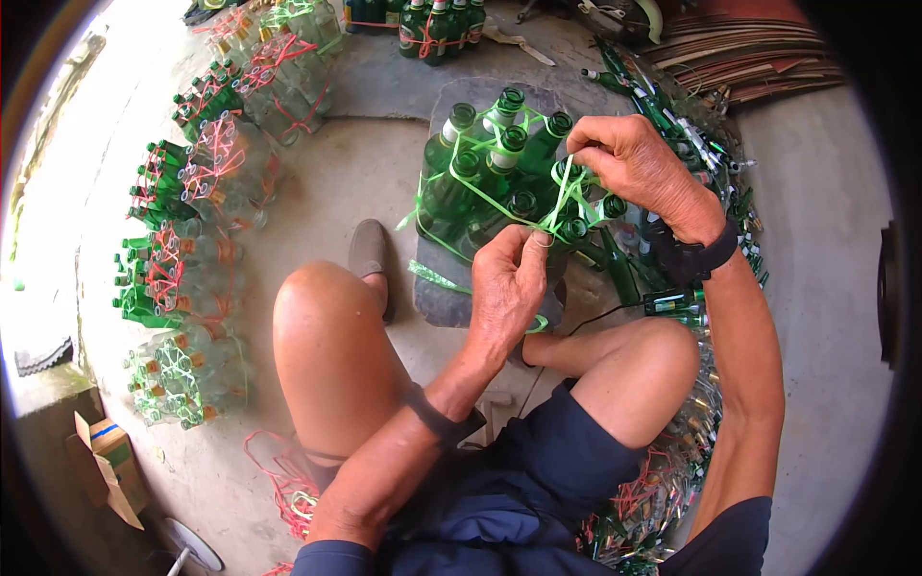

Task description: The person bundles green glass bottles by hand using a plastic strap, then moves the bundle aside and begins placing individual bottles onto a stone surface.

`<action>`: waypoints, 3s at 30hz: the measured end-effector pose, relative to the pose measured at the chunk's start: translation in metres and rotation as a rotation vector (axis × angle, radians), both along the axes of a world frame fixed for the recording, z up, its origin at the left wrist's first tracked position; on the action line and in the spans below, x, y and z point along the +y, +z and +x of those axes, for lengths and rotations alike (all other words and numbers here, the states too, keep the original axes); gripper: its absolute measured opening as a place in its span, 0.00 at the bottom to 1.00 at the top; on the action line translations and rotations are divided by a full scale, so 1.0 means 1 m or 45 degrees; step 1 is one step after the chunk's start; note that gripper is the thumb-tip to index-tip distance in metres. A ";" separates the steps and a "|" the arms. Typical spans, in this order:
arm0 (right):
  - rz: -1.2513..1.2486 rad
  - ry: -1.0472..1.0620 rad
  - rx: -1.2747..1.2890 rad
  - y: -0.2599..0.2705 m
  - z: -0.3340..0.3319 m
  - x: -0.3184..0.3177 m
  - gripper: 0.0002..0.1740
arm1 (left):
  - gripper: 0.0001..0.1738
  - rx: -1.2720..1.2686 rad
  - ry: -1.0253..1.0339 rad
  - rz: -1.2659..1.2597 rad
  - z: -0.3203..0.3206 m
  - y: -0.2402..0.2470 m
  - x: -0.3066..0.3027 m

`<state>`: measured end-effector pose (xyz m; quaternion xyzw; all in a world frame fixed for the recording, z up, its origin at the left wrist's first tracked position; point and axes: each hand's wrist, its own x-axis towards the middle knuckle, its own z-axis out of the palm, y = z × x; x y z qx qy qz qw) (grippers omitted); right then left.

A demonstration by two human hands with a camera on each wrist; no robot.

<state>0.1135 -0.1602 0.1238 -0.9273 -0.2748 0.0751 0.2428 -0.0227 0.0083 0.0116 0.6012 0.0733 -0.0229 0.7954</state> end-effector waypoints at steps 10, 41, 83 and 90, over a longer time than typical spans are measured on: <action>-0.092 0.031 0.051 0.006 0.010 0.004 0.05 | 0.14 -0.024 0.111 0.099 0.002 -0.007 -0.009; -0.114 -0.200 0.580 -0.004 0.016 0.008 0.15 | 0.16 0.072 0.114 0.033 0.004 -0.008 0.005; 0.250 -0.305 -0.509 -0.060 -0.076 0.034 0.28 | 0.08 -0.271 -0.294 1.057 0.034 0.055 0.071; 0.341 -0.330 -0.477 -0.064 -0.077 0.038 0.24 | 0.07 -0.788 -0.610 1.553 0.080 0.085 0.066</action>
